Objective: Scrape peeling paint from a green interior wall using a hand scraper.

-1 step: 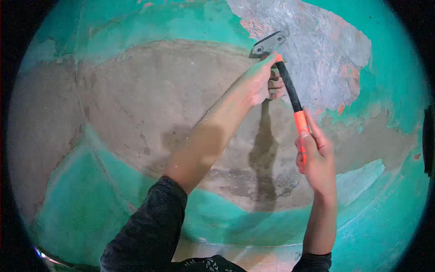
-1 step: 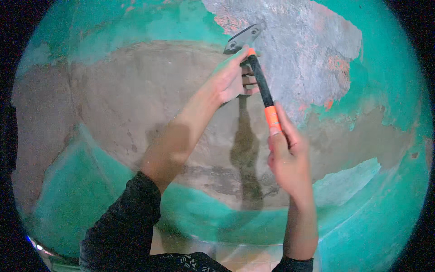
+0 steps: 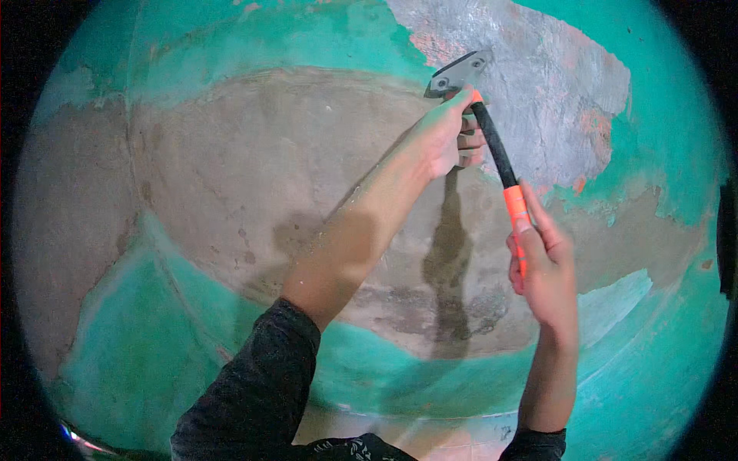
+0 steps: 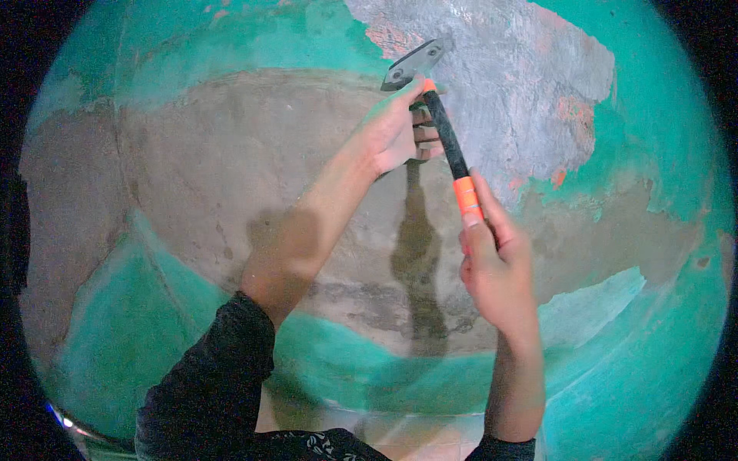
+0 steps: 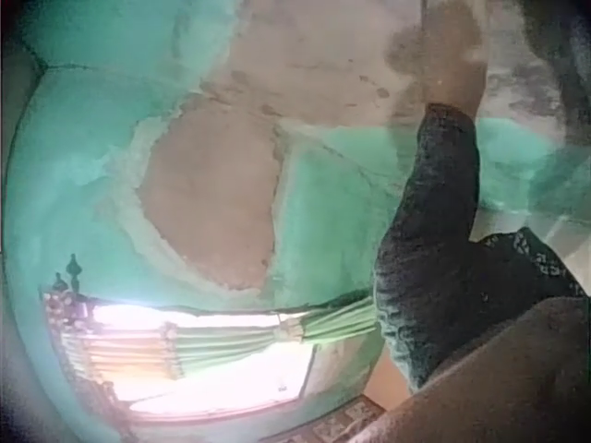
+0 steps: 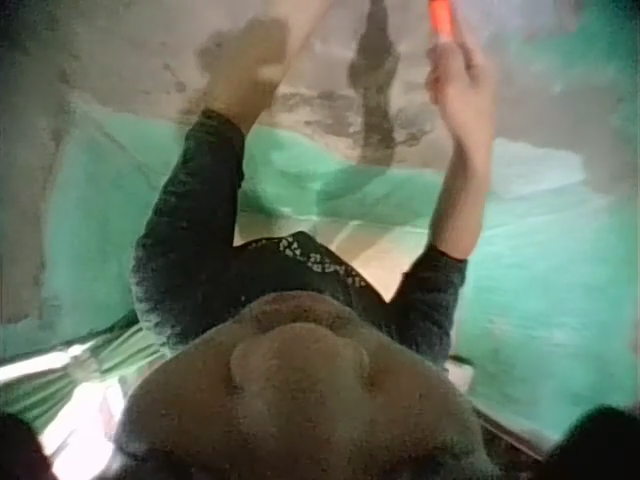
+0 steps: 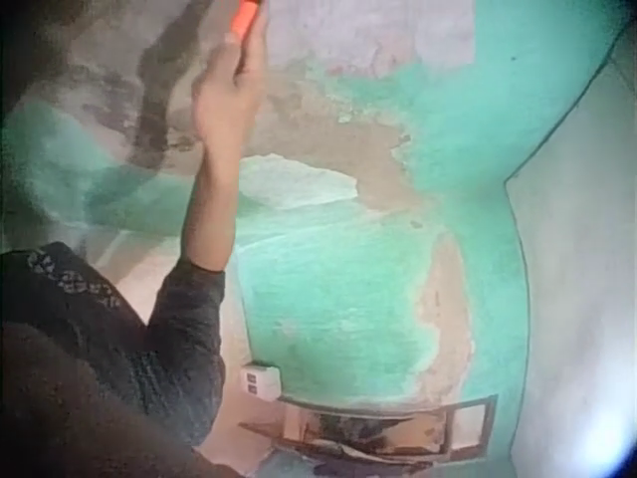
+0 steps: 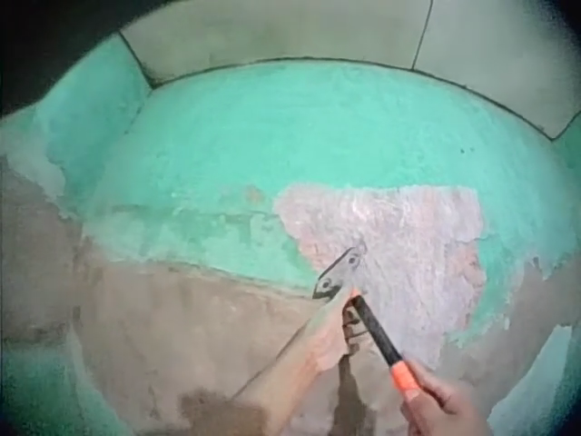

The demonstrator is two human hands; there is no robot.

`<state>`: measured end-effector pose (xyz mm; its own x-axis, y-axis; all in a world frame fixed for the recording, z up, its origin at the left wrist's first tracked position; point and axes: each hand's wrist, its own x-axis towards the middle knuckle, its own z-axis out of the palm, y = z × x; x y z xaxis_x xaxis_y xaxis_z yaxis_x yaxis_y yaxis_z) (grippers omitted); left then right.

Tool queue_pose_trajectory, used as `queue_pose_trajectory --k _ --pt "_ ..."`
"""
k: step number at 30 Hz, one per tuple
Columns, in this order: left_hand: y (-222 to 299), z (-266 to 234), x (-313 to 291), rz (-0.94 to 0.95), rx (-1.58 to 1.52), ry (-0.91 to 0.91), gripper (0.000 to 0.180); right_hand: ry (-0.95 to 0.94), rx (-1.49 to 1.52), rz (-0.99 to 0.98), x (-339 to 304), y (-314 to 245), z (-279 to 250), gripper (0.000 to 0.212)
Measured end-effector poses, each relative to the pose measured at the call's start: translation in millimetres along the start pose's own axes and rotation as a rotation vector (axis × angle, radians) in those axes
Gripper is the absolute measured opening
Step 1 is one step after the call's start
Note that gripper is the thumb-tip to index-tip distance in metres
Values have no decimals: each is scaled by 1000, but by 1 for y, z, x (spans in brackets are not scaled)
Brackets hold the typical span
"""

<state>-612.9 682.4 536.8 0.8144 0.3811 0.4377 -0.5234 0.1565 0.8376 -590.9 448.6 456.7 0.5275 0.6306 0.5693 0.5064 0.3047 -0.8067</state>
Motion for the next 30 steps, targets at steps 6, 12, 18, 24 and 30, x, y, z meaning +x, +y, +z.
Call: queue_pose_trajectory --k 6,12,18,24,30 --pt "10 1 7 91 -171 -5 38 71 -104 61 3 -54 19 46" --pt "6 15 8 104 -340 22 41 118 -193 76 -4 -74 26 45" --pt "12 22 12 143 -465 -37 45 193 -297 29 -2 -84 31 48" --pt "20 13 16 158 -475 -64 49 198 -292 48 4 -94 36 48" --pt "19 21 15 171 -505 -63 46 197 -295 54 6 -93 31 48"
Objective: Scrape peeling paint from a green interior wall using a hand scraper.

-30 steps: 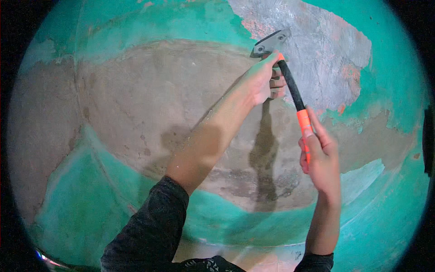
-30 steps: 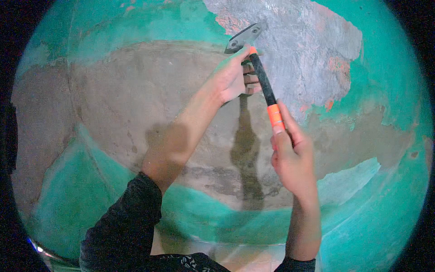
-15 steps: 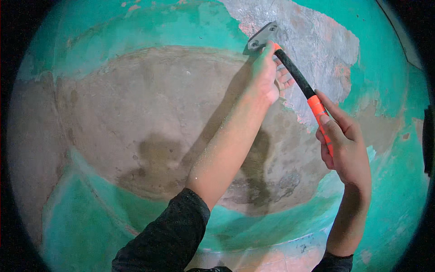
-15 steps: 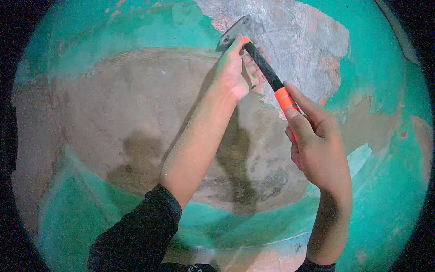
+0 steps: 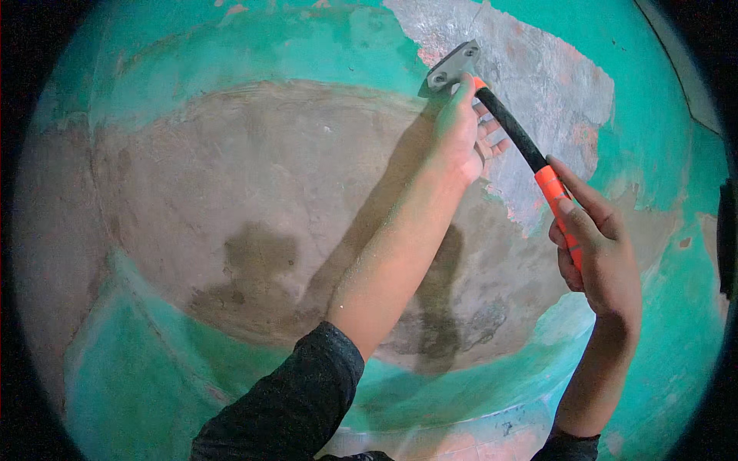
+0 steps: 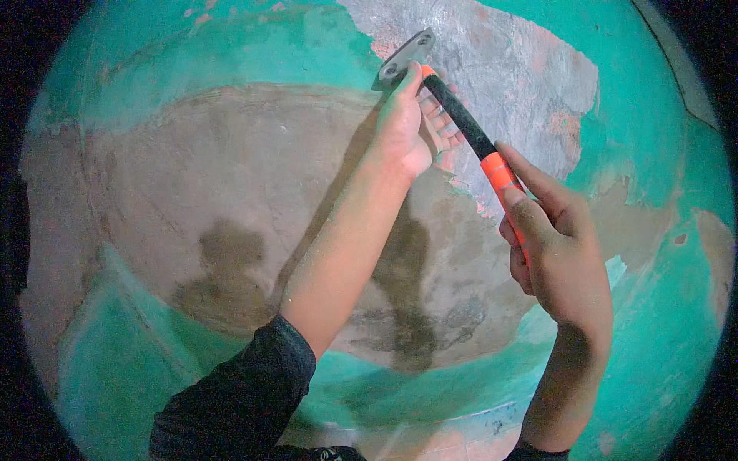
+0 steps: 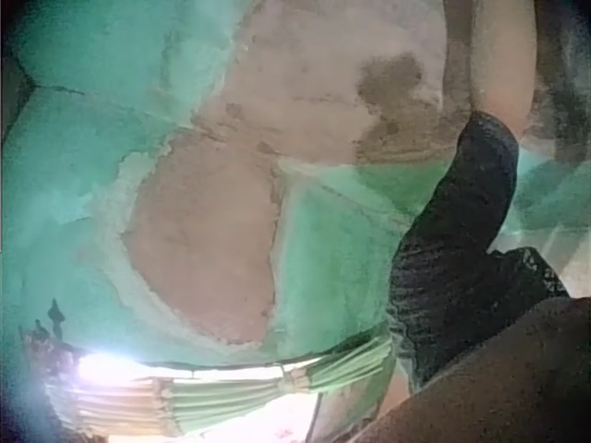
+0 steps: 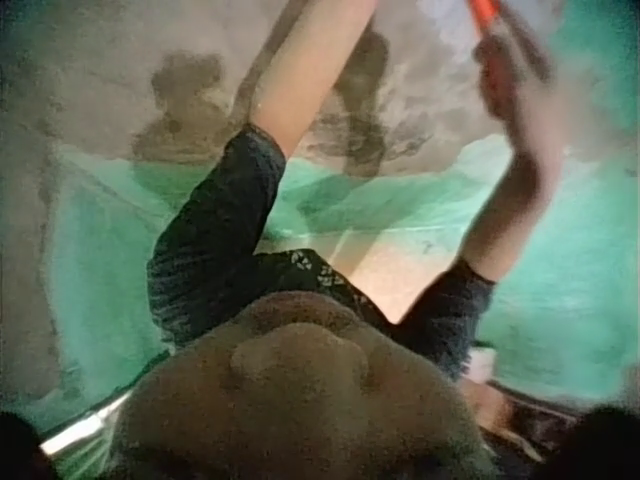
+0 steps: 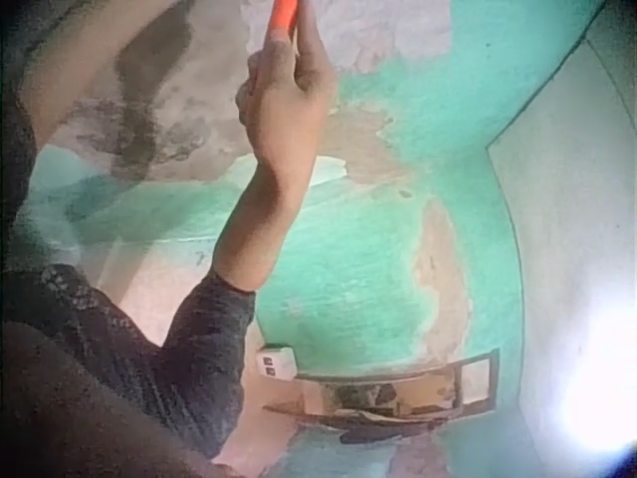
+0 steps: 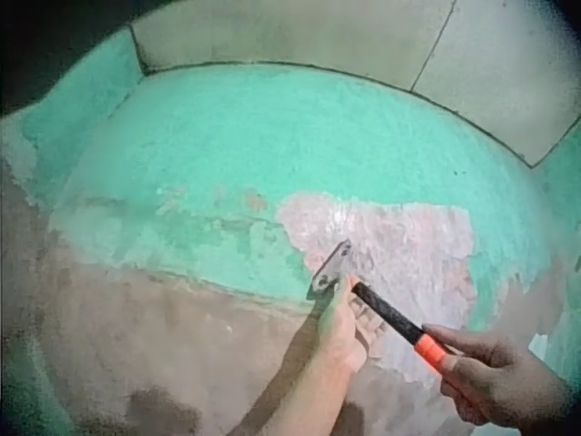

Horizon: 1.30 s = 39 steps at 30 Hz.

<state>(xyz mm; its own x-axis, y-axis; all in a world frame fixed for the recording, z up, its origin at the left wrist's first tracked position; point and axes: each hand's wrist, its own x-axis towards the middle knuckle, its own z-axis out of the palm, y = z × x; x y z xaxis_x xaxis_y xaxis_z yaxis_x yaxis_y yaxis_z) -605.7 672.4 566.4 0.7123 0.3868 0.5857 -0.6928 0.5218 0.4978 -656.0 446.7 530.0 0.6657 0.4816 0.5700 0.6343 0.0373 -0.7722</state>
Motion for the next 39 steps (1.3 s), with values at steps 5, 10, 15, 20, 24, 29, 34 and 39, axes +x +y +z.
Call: queue_pose_trajectory --k 5,10,15,20,24,29,34,39 --pt "-2 -2 2 -9 4 -30 46 6 -28 34 0 -3 -7 48" --pt "6 -4 2 43 6 27 46 -22 24 21 8 -5 -2 46" --pt "6 0 3 37 26 0 43 4 -28 9 9 -5 -8 45" --pt "6 -7 6 -66 -20 -13 45 3 -100 11 9 -13 -6 46" --pt "18 -2 6 51 34 16 43 -19 -13 -2 14 -9 2 47" --pt "18 -9 1 1 20 -52 35 -51 -34 7 6 -10 -5 47" --pt "21 3 -4 -6 24 9 38 -71 31 -25 12 -10 5 47" --pt "16 0 -7 -40 61 53 43 -45 -6 22 5 -11 6 47"
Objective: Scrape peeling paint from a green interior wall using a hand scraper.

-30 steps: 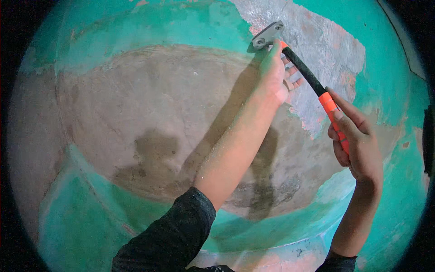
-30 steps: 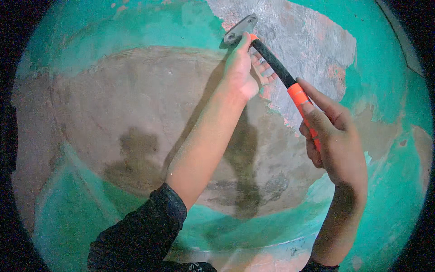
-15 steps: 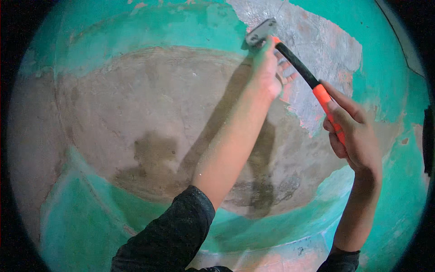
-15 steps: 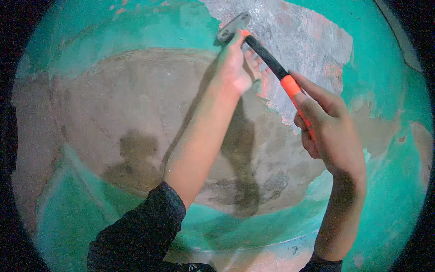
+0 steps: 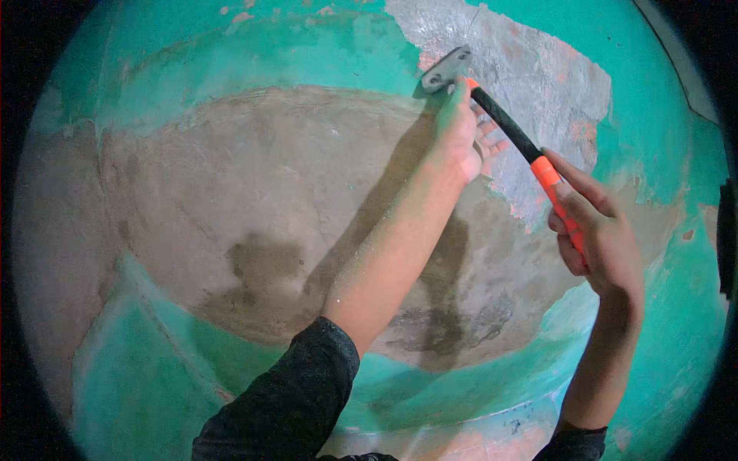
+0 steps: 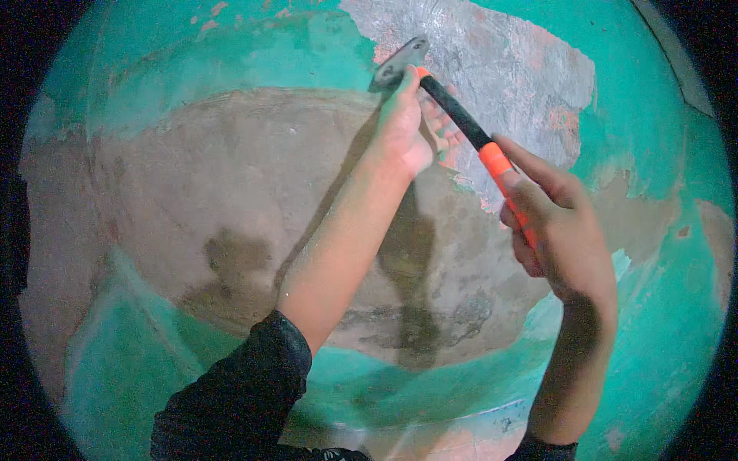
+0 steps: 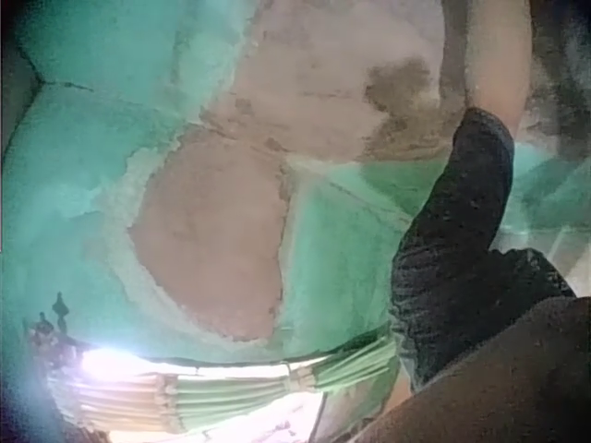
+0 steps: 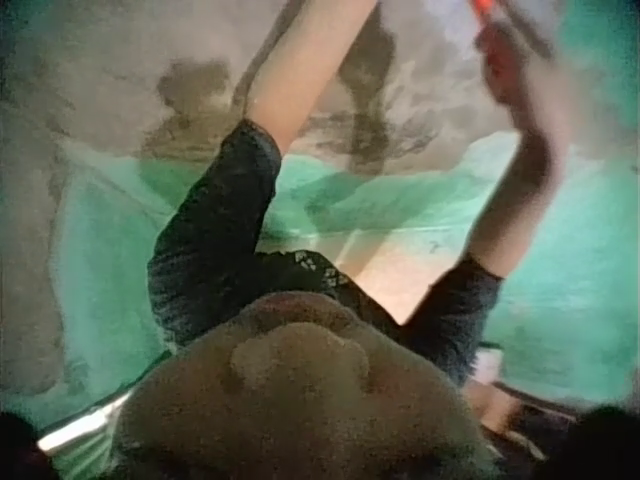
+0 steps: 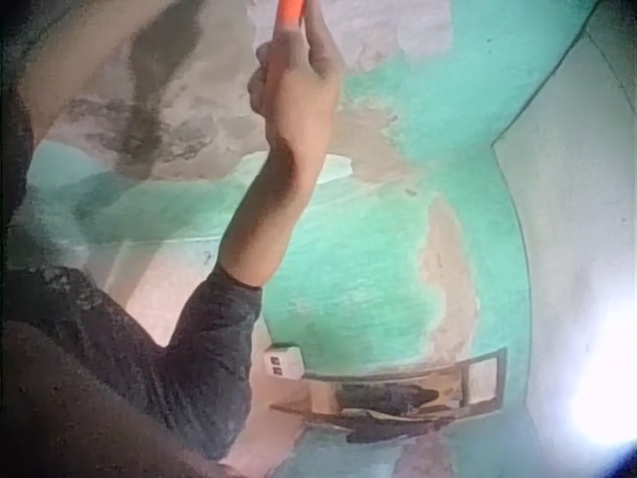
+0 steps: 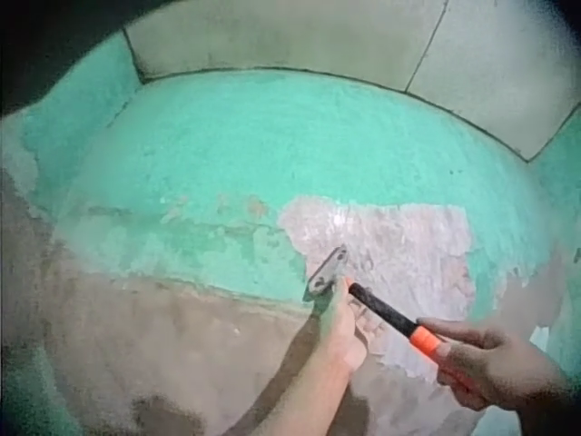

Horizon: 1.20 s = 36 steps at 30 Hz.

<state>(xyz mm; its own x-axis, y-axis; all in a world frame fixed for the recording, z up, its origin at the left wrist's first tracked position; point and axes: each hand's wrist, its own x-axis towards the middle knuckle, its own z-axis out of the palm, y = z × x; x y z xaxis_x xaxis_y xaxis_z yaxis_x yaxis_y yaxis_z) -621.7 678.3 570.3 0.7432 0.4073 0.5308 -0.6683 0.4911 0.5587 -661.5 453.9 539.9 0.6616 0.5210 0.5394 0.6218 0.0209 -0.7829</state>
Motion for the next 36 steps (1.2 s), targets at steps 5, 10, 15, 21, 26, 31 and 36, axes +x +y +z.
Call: queue_pose_trajectory --k 5,10,15,21,26,31,36 --pt "15 -4 12 54 -50 -34 44 -28 95 -28 4 0 14 48" --pt "4 -4 11 33 6 0 50 -13 36 5 3 -5 4 49" --pt "14 2 6 52 -68 -36 48 -29 90 -46 9 -2 5 48" --pt "23 4 14 62 -49 -62 45 -1 106 -44 7 -11 20 49" --pt "16 7 1 -4 15 -15 50 0 71 -15 4 -9 10 49" --pt "31 5 12 48 2 -35 50 -33 86 -45 6 -21 15 49" --pt "21 6 -3 13 41 -10 46 -34 40 -14 2 -15 9 50"
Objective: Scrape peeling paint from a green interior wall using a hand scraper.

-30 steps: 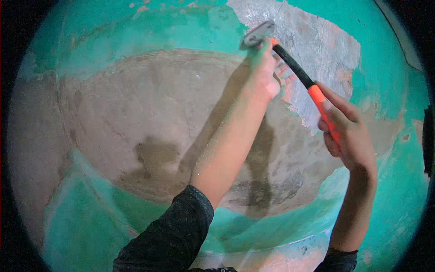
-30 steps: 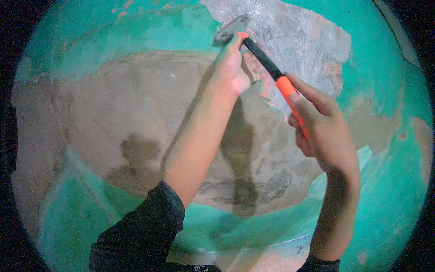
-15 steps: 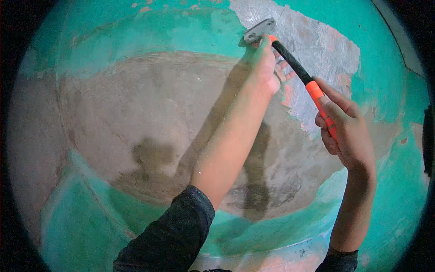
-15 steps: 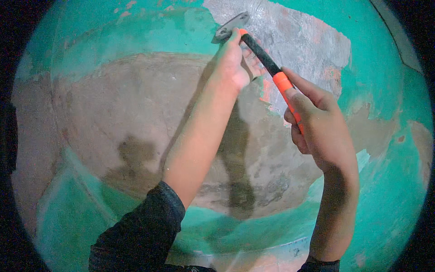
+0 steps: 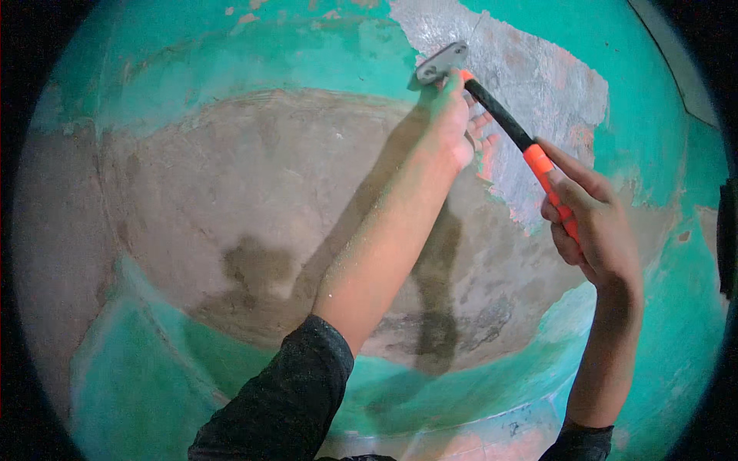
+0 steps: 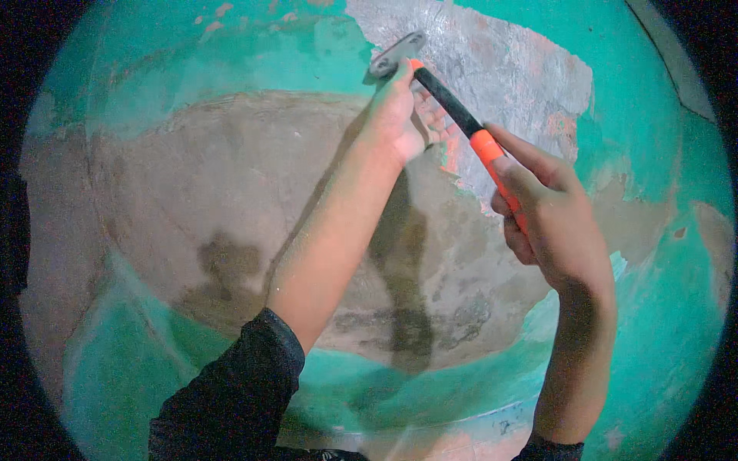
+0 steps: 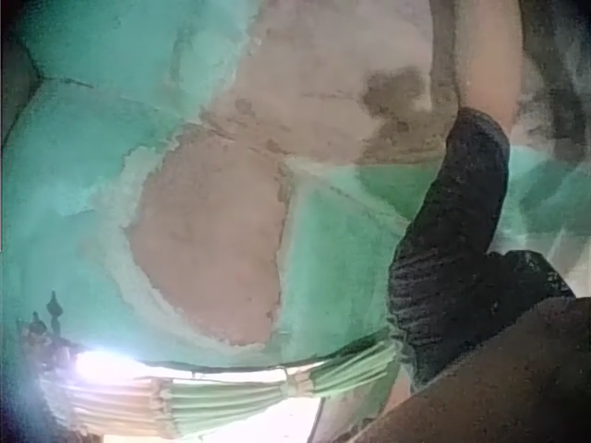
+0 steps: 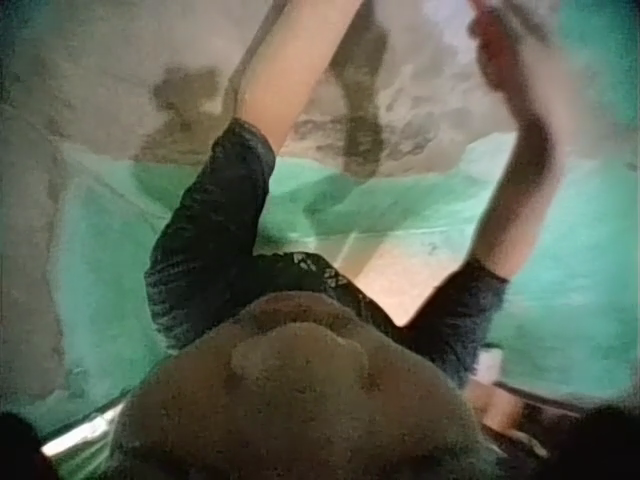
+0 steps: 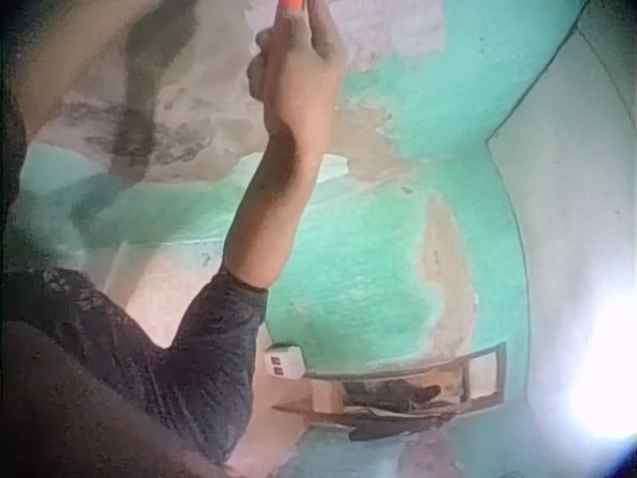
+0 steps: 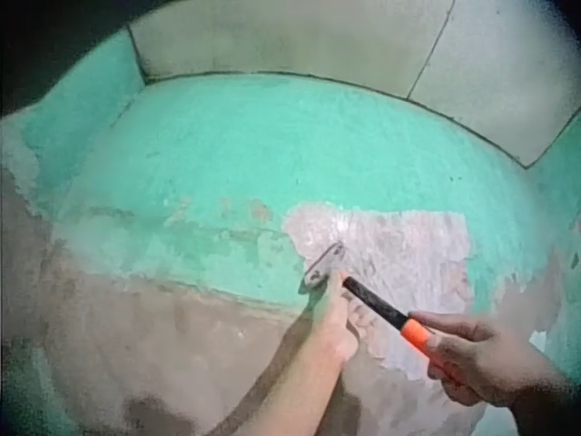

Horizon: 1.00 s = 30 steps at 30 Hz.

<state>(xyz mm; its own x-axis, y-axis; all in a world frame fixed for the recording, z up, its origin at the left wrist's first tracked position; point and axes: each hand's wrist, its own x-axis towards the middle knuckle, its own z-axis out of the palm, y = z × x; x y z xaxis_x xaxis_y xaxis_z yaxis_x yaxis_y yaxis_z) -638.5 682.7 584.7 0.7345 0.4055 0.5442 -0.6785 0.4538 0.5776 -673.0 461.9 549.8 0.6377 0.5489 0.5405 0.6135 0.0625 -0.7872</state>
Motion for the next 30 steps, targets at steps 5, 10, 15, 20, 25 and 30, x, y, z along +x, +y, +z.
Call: queue_pose_trajectory --k 5,10,15,20,25,30 --pt "21 -2 15 12 -24 -40 44 0 12 -56 4 -6 10 50" --pt "13 -1 14 -38 29 -2 44 8 11 -1 6 0 8 49" --pt "33 -10 24 35 22 -21 43 -17 58 -62 11 -11 19 49" --pt "18 -7 11 57 175 23 45 -22 -13 14 10 -4 9 51" --pt "41 -5 27 61 67 -6 44 11 127 -102 21 -5 32 48" --pt "36 -4 22 43 118 16 44 -34 48 -62 14 -15 23 50"
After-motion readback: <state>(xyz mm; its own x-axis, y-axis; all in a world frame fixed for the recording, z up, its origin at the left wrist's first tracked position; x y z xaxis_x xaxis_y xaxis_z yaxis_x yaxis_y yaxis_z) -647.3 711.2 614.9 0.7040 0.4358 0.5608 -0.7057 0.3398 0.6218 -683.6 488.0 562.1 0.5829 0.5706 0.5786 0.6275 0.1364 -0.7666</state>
